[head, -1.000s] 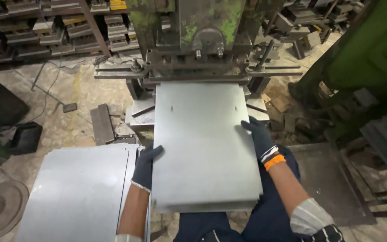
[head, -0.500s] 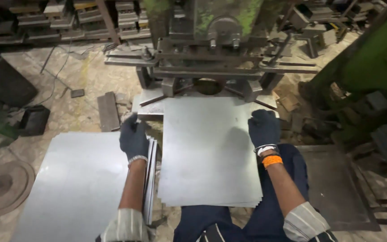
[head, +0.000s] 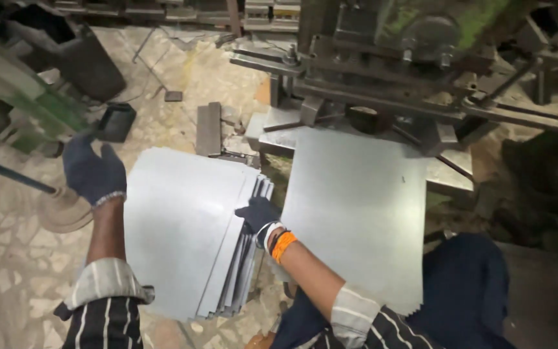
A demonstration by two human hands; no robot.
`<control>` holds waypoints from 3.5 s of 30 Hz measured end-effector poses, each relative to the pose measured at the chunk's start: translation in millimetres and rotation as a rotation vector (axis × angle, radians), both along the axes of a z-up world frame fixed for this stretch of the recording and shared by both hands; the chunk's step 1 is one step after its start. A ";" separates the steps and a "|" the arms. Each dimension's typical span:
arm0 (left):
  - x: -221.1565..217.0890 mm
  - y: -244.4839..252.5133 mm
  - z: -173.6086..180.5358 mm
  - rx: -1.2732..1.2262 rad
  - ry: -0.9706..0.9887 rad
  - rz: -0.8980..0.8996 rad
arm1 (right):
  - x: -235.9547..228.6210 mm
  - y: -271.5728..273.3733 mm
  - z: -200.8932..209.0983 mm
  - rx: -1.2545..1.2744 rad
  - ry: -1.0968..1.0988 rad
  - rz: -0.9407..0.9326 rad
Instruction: Stamping and punching holes into rectangular metal sheets using an industrial press machine.
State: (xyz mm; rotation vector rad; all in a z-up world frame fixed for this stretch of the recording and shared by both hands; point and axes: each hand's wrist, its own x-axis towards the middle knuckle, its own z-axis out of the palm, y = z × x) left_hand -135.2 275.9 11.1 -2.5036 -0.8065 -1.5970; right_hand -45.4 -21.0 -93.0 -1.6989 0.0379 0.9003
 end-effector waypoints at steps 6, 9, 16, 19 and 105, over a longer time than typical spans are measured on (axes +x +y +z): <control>-46.2 -72.0 -151.5 -0.190 1.016 0.431 | -50.6 1.8 -81.0 -0.201 0.019 -0.056; -48.6 -163.7 -141.9 -0.265 0.773 0.168 | -27.3 0.1 -161.6 -0.606 -1.056 0.836; -59.4 -191.0 -148.1 -0.270 0.699 0.146 | -44.6 11.3 -151.2 -0.488 -0.447 0.641; -60.1 -177.7 -115.8 -0.332 0.692 0.080 | -43.9 22.2 -174.5 -0.230 -0.064 0.168; 229.3 -273.0 31.8 -1.690 0.366 -0.660 | 246.4 -341.2 85.5 0.316 -0.386 -0.852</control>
